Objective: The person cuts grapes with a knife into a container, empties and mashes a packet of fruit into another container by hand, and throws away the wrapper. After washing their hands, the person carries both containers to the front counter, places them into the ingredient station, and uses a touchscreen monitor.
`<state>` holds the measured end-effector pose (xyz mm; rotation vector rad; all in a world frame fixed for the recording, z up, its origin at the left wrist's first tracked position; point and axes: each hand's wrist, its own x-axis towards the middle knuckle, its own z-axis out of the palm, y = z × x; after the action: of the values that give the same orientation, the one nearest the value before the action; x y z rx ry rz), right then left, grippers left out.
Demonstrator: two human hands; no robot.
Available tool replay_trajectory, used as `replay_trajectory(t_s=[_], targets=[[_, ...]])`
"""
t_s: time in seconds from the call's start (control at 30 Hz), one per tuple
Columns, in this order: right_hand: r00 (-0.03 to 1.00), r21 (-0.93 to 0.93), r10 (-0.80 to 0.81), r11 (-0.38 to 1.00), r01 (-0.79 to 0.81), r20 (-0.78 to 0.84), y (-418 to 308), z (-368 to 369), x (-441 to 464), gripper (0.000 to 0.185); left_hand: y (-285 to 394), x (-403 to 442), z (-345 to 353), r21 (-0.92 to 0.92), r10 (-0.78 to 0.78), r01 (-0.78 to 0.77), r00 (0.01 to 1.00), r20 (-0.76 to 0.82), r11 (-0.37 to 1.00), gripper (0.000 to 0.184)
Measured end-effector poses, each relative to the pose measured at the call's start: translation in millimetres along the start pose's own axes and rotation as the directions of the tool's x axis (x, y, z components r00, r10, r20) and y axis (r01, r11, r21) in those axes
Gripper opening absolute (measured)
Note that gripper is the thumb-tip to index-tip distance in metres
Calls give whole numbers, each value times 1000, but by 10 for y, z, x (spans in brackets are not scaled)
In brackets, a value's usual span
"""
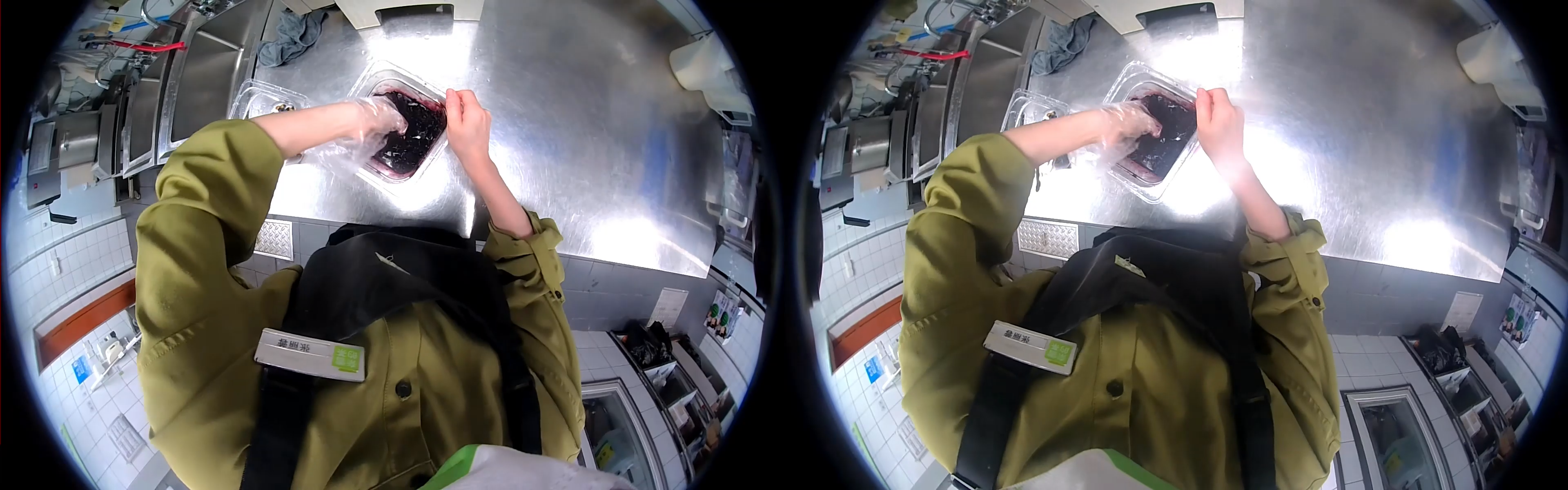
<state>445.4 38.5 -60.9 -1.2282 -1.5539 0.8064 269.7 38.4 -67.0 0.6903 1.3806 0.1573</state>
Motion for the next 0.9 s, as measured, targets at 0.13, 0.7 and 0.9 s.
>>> replay_trajectory(t_s=[0.13,0.7,0.9], targets=[[1000,-10,-26,1000,26,-8,-7,9,8,17,326,-399,263,-237,-40,50,998,50,970,6],[1000,-9,0,1000,-1,-21,10,36,27,18,177,123,347,952,345,-246,891,296,-182,15],[999,6,35,999,-35,23,-15,18,35,18,258,25,66,715,96,-336,866,490,-613,16]])
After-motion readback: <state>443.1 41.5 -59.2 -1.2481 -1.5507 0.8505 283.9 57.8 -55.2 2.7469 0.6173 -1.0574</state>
